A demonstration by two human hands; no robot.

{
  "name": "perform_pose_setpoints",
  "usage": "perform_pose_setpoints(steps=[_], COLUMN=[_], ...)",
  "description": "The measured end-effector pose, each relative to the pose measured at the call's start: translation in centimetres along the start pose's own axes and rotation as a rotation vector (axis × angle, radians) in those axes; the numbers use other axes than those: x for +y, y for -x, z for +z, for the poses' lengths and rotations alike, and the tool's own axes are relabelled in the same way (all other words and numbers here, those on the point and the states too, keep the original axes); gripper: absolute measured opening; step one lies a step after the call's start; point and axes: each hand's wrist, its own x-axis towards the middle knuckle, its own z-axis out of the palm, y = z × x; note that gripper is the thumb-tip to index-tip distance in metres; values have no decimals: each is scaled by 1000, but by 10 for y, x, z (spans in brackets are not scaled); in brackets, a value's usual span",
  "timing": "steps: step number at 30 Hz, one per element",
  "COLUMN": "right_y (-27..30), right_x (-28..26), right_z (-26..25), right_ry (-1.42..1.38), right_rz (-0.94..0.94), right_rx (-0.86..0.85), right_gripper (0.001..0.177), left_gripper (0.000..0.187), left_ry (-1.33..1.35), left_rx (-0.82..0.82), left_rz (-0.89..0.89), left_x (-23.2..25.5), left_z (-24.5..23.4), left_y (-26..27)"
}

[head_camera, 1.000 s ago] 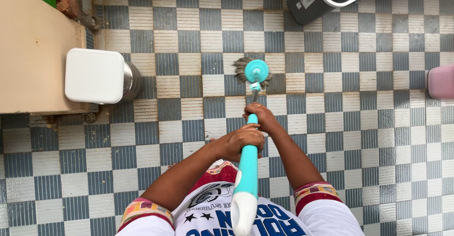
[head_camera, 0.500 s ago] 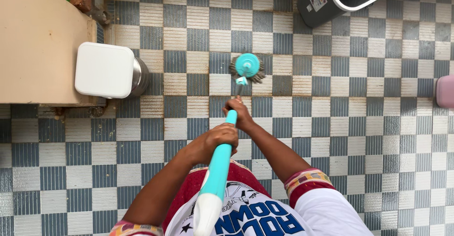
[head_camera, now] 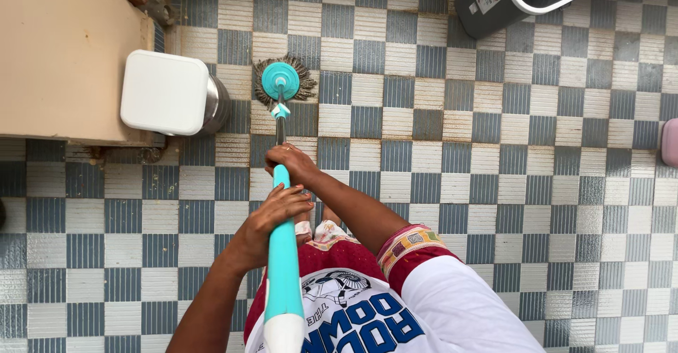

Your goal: The person cleans the tiled floor by moving a mop back and forth using both hands on the handle.

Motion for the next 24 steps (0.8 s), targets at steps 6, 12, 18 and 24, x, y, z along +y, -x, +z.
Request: perform_pose_setpoints(steps=[6, 12, 18, 24], right_y=[-4, 15, 58, 112], right_x=[-21, -27, -10, 16], right_z=[-18, -39, -84, -140], right_ry=[140, 156, 86, 129], right_rz=[92, 151, 171, 262], right_rx=[-145, -108, -25, -24], right_gripper=[13, 18, 12, 5], left_gripper=[27, 28, 32, 31], left_ry=[6, 140, 212, 203], left_rx=[-134, -221, -277, -327], left_rz=[83, 219, 328, 339], left_x=[-13, -25, -16, 16], left_z=[-15, -14, 26, 87], left_y=[2, -11, -44, -88])
